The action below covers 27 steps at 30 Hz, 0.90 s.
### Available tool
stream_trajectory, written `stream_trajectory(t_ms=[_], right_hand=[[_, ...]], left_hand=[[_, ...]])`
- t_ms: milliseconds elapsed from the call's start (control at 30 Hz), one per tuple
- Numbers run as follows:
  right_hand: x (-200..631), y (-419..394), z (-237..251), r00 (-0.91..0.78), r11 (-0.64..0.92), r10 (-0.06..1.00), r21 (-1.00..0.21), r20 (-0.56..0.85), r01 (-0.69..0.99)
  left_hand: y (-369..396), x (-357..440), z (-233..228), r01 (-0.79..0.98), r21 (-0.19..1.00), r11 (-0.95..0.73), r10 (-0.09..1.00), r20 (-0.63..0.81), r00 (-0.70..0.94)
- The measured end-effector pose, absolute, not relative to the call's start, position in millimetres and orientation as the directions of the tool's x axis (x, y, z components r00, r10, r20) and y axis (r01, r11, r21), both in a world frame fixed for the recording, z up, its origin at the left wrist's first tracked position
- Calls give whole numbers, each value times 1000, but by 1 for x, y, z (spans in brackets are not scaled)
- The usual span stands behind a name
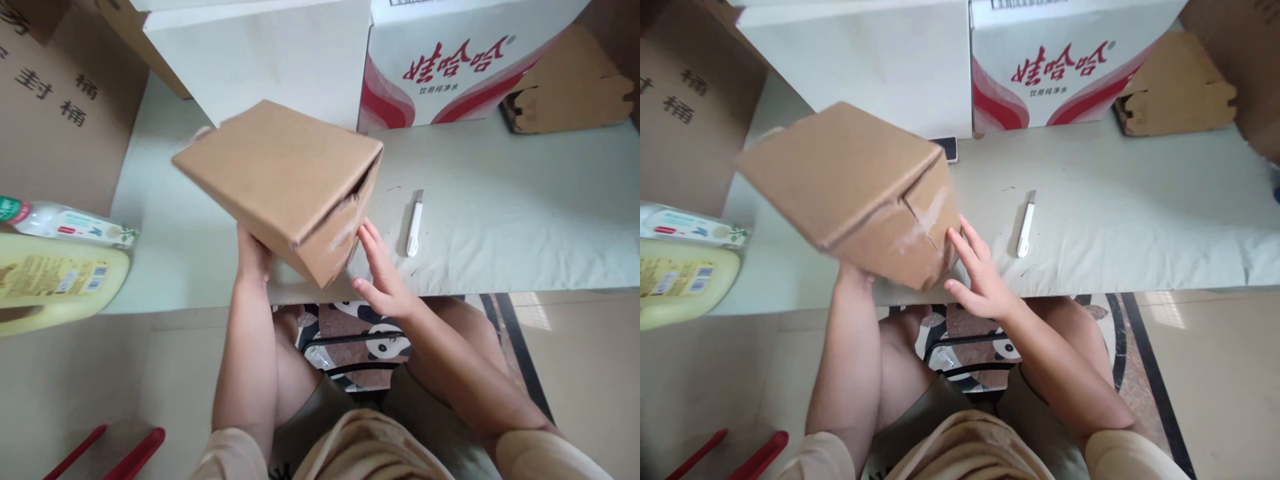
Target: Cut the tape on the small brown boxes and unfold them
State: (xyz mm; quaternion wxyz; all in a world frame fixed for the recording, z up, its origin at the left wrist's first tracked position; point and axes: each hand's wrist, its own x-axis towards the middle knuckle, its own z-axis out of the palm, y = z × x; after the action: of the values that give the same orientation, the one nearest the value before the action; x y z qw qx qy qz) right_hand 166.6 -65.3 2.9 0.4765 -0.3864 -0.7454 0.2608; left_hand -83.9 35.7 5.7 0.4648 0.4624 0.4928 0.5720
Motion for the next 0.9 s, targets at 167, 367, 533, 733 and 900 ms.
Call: stream_trajectory(t_ms=[167, 367, 533, 733, 900], right_hand=[[177, -60, -3, -169, 481, 876, -791, 451, 378], [190, -57, 9, -135, 429, 903, -860, 407, 278], [189, -61, 16, -10, 407, 910, -887, 415, 216], [203, -55, 18, 75, 352, 927, -922, 368, 161], [212, -47, 24, -64, 308, 951, -949, 304, 73]], left_hand=[[26, -68, 6, -119, 974, 193, 980, -198, -29], [21, -68, 3, -32, 965, 260, 965, -259, 48], [18, -58, 11, 33, 921, 389, 918, -390, 63], [13, -65, 26, 250, 826, 506, 711, -563, 422], [14, -68, 35, 388, 838, 383, 724, -533, 437]])
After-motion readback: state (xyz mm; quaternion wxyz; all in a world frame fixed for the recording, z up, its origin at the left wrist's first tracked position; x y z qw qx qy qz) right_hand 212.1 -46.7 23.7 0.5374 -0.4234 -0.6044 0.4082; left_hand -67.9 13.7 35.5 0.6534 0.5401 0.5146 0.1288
